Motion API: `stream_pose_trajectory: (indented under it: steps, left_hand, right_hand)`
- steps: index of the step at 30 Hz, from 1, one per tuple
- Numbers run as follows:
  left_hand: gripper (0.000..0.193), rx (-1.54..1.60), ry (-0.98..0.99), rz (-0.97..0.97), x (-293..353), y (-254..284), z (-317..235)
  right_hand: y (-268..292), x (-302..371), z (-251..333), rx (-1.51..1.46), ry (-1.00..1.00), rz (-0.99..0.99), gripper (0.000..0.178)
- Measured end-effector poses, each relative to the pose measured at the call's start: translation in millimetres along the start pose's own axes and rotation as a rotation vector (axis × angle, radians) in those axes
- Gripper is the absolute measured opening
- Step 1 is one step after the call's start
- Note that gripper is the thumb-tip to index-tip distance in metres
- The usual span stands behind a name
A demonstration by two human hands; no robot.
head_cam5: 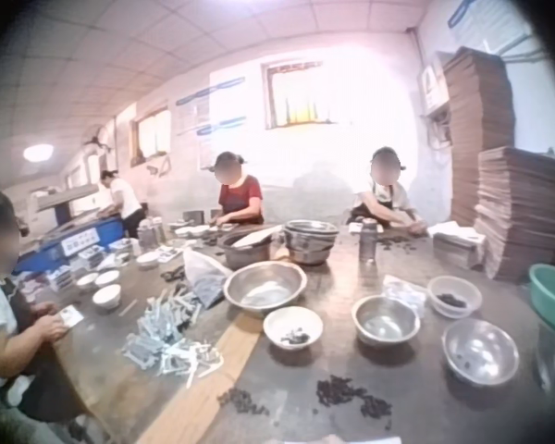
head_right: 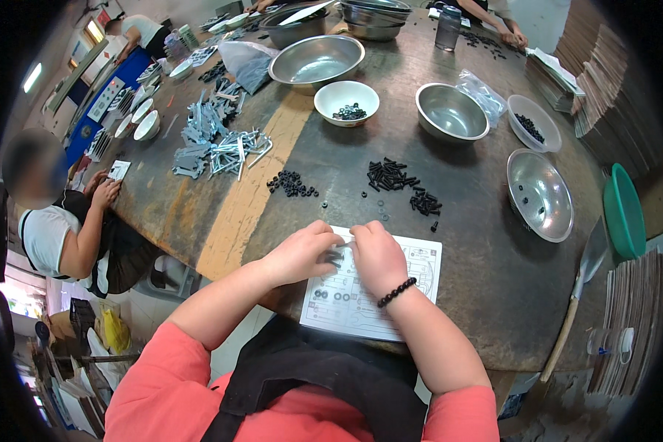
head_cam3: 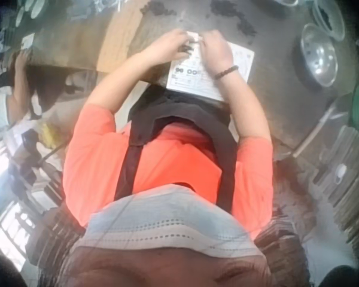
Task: The person assembles small black hardware components by hand, picking up bolts, nuts, and washers and placing them onto a printed instruction sheet. They occasionally use a small metal scoop to move parts between bowls and the table, and they handle the instruction sheet to reposition it.
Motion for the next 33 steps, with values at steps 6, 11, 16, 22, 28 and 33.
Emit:
stream_pose_trajectory:
  steps: [6,11,16,22,28,33]
  left_hand:
    - [0.03,-0.143,-0.079,-0.057,0,-3,-2]
    - [0.025,-0.143,-0.03,-0.012,2,-4,-1]
    - [0.026,-0.145,-0.091,-0.024,0,-4,-2]
    - [0.025,-0.142,-0.078,-0.031,1,-3,-4]
    - [0.022,-0.173,-0.084,-0.055,1,-6,-2]
    - [0.023,-0.15,-0.06,-0.073,4,-6,-1]
  right_hand:
    - [-14,1,1,0.075,0.019,0.089,0.011]
    - [3,9,-8,0.077,-0.071,0.106,0.01]
    - [-9,11,-2,0.107,-0.037,0.121,0.011]
    - [-7,15,-3,0.051,-0.011,0.122,0.012]
    - [-13,18,2,0.095,0.004,0.175,0.014]
    - [-11,18,1,0.061,-0.015,0.176,0.014]
Point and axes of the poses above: each hand's wrist, its own x-axis away from the middle knuckle, its own y-axis out of the back of the hand, z = x × y, the point moved 5 cm from there along -x, towards the middle knuckle, and after that the axes turned 12 degrees about -y, right-handed, at the moved point
